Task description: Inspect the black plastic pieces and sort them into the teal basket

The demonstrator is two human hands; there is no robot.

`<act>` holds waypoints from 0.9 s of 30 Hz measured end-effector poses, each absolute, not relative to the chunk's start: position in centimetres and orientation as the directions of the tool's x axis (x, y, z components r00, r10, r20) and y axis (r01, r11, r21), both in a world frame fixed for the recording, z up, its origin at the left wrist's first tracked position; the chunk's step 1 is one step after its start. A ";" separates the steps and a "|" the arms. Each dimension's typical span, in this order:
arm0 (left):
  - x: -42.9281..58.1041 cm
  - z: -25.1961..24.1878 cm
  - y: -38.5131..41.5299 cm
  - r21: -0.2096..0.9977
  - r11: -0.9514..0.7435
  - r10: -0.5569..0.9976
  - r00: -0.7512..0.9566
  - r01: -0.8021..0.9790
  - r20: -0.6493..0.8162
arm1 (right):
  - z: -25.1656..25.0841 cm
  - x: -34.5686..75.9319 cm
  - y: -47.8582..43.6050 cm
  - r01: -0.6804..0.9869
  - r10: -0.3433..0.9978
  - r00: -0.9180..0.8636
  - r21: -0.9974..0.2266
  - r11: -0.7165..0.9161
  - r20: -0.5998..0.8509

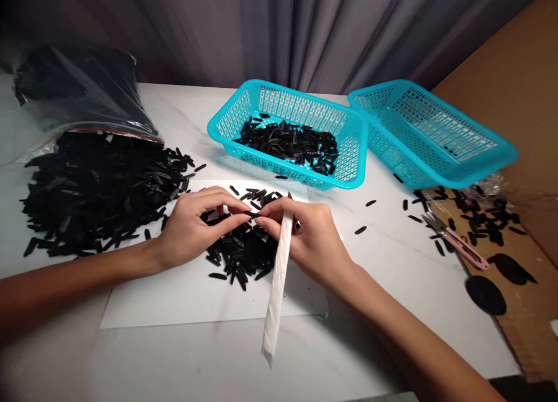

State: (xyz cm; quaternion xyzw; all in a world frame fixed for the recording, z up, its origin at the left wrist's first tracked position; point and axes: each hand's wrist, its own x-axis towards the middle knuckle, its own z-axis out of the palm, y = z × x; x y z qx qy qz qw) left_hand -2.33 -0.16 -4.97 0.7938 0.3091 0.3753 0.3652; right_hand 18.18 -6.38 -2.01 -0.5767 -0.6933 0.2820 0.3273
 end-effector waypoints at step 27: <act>-2.5 -5.0 -0.2 0.811 -0.526 0.780 0.526 0.258 0.339 | -2.3 18.3 -6.2 0.594 0.989 -0.105 -0.791 0.148 0.107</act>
